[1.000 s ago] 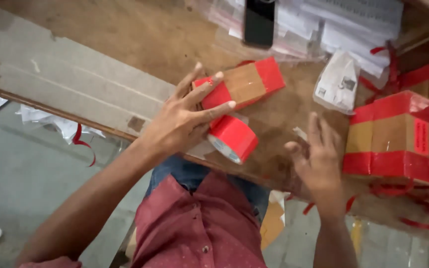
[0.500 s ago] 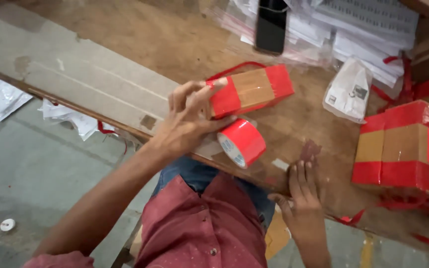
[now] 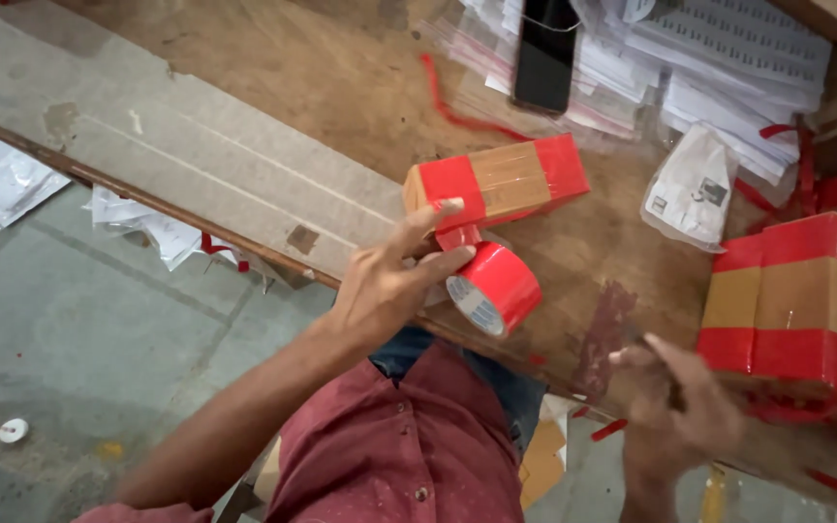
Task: Applying red adhesive tape to small cardboard boxes at a workbench.
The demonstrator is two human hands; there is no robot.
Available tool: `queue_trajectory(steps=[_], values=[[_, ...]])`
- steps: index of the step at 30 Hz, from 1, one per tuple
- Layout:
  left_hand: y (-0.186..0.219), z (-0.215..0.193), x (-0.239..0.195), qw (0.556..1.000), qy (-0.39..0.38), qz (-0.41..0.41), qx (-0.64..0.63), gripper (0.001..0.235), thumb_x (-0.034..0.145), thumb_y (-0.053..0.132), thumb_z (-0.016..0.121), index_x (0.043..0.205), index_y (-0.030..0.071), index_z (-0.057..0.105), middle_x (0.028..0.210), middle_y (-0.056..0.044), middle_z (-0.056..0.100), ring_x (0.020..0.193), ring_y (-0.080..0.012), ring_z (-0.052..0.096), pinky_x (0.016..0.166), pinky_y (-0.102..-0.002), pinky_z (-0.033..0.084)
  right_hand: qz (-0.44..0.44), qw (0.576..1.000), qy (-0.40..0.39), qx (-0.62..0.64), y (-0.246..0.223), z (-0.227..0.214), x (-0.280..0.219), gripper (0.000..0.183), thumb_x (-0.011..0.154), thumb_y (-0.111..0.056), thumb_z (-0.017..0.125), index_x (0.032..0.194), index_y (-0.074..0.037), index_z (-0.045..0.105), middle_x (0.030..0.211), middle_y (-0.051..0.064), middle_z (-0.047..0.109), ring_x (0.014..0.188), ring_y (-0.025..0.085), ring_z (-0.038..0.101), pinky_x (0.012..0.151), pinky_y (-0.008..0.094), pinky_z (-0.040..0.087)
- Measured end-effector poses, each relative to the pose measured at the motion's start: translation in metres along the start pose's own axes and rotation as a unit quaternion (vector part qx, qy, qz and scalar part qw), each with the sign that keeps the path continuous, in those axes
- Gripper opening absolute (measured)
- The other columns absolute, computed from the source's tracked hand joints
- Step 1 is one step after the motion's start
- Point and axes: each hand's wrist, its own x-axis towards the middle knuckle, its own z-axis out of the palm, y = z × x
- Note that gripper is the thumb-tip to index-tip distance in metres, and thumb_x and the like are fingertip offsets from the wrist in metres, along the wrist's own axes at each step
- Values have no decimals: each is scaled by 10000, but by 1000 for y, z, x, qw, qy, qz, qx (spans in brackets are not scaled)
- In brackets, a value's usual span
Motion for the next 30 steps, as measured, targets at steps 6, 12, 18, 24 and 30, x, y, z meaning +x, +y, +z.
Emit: queue_trajectory(steps=[6, 12, 18, 24, 30], values=[[-12, 4, 3, 990, -19, -20, -140, 468, 739, -4, 812, 1182, 127, 730, 1523, -67, 562, 1277, -289, 671, 1004, -374, 606, 5, 997, -63, 47, -52, 28, 74, 83, 1057, -9, 745, 1133, 21, 730, 926, 90, 725, 783, 84, 688, 710, 199, 527], [-26, 1, 8, 977, -43, -18, -210, 422, 694, -53, 805, 1088, 82, 739, 1583, -145, 473, 1398, -343, 564, 1092, -419, 538, -6, 980, -196, 19, -68, 67, 108, 213, 911, -23, 815, 1120, -5, 772, 985, 78, 713, 747, 96, 563, 649, 212, 426], [-30, 0, 8, 964, -47, -42, -257, 426, 699, -97, 765, 1082, 89, 752, 1655, -150, 398, 1437, -329, 561, 995, -367, 583, -102, 965, -233, 58, -59, 88, 118, 297, 919, -6, 818, 1205, -39, 744, 1082, 58, 731, 968, 142, 698, 841, 265, 540], [-32, 2, 8, 962, -39, -48, -267, 437, 646, -74, 786, 1041, 113, 759, 1686, -168, 318, 1440, -330, 558, 998, -373, 584, -253, 932, -260, 14, -69, 103, 125, 228, 878, 67, 808, 1065, -47, 747, 1036, 71, 701, 1034, 230, 710, 867, 313, 574], [-36, 4, 7, 966, -34, -32, -253, 438, 648, -66, 804, 1043, 120, 769, 1701, -188, 266, 1505, -368, 477, 1041, -385, 571, -239, 931, -274, 36, -66, 110, 126, 255, 825, 89, 815, 1031, -49, 753, 989, 75, 684, 998, 241, 683, 833, 337, 562]])
